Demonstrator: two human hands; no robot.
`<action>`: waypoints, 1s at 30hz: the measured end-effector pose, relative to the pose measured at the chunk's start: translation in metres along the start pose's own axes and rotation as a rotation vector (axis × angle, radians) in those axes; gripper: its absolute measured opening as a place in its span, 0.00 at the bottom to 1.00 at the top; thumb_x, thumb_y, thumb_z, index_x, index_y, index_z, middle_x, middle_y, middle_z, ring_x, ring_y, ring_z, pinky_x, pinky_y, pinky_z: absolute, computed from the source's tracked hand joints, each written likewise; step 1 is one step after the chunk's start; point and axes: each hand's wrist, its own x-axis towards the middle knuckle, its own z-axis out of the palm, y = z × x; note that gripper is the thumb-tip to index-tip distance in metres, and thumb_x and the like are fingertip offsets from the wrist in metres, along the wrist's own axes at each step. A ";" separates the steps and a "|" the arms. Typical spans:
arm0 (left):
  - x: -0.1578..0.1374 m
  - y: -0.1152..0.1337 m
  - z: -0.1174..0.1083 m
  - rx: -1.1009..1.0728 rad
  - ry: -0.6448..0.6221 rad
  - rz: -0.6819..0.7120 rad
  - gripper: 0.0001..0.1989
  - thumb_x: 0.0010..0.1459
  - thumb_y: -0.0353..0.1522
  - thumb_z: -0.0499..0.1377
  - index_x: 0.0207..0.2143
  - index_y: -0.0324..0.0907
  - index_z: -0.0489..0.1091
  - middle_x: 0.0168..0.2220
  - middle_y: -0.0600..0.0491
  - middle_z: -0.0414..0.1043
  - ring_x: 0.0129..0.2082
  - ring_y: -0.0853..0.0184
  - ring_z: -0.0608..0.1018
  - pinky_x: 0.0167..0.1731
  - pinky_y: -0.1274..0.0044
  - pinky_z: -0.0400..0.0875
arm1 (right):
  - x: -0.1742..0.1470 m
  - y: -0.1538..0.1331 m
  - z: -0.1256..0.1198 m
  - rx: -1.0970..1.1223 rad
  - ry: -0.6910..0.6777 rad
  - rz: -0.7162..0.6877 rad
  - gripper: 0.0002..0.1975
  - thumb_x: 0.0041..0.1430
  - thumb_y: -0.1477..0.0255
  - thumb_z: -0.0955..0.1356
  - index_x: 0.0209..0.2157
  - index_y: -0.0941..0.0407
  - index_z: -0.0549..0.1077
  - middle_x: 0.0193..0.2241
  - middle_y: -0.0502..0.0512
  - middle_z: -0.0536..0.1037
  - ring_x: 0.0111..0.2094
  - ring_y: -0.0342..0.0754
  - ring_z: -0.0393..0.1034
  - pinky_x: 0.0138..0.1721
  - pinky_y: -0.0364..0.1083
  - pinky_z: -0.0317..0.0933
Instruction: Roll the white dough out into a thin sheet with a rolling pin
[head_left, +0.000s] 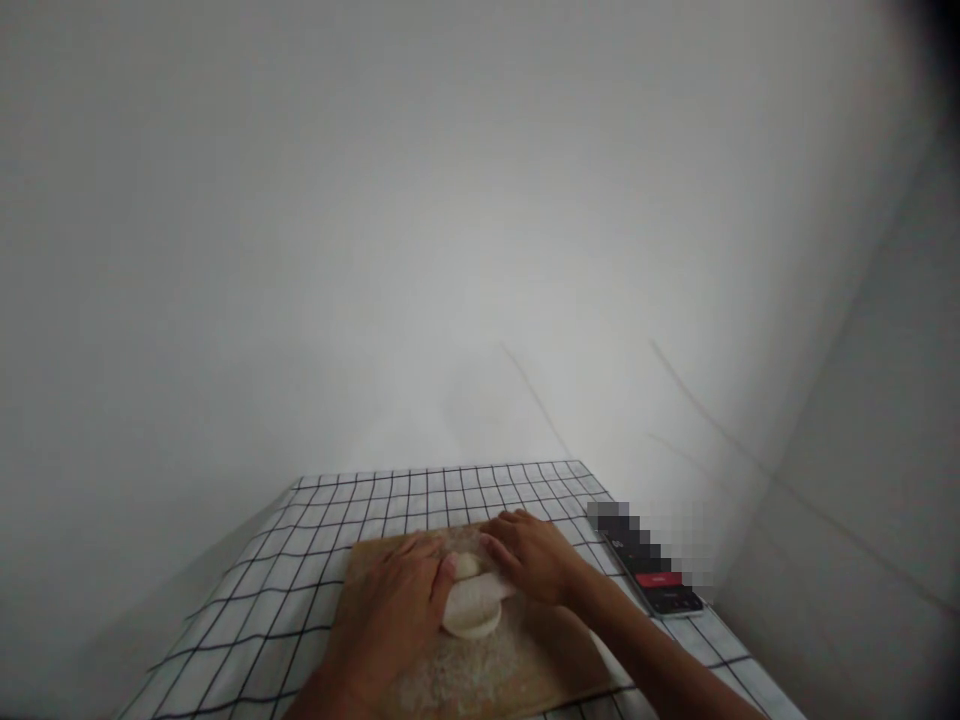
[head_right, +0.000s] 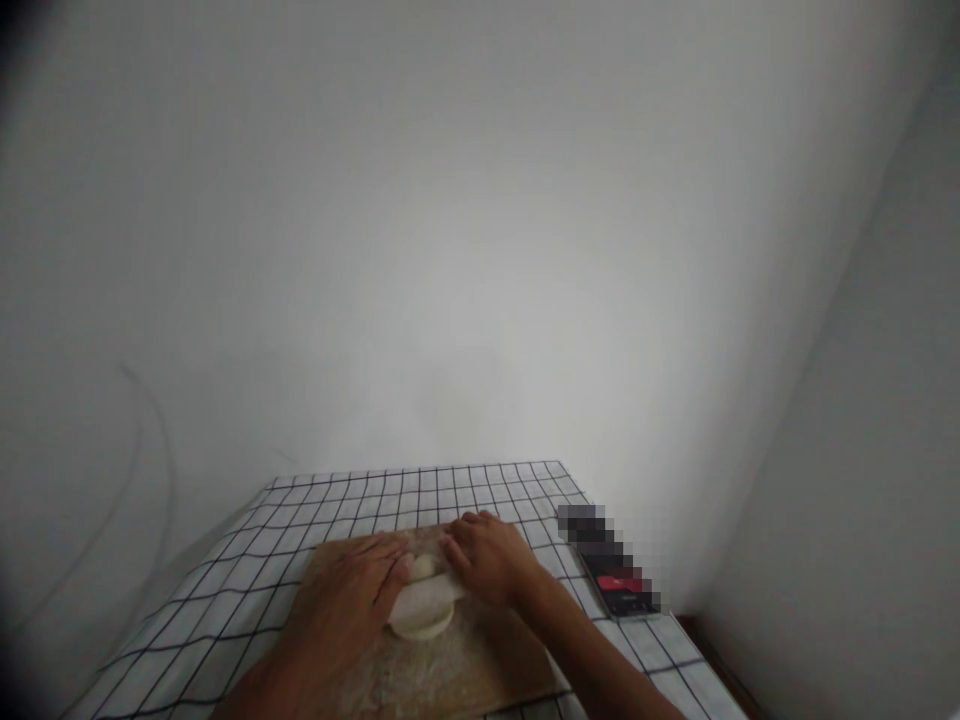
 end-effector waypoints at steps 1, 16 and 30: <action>0.000 -0.001 0.003 0.012 0.011 0.002 0.20 0.73 0.35 0.45 0.47 0.44 0.78 0.52 0.48 0.81 0.53 0.59 0.80 0.55 0.63 0.74 | 0.005 0.003 0.000 0.007 -0.008 -0.011 0.23 0.75 0.62 0.55 0.48 0.56 0.78 0.43 0.60 0.81 0.48 0.52 0.74 0.52 0.50 0.64; -0.025 -0.003 0.032 0.258 0.162 0.098 0.27 0.69 0.37 0.46 0.67 0.41 0.61 0.65 0.41 0.68 0.62 0.50 0.74 0.57 0.55 0.74 | -0.023 0.016 0.021 0.014 0.032 0.012 0.24 0.71 0.67 0.58 0.64 0.57 0.69 0.66 0.62 0.69 0.67 0.57 0.60 0.69 0.59 0.50; -0.051 0.011 0.029 0.246 0.285 0.234 0.37 0.69 0.38 0.48 0.75 0.41 0.39 0.70 0.45 0.58 0.66 0.55 0.69 0.59 0.65 0.72 | -0.081 -0.022 0.024 0.015 0.136 0.108 0.22 0.75 0.66 0.56 0.61 0.53 0.71 0.63 0.59 0.72 0.65 0.55 0.64 0.67 0.60 0.56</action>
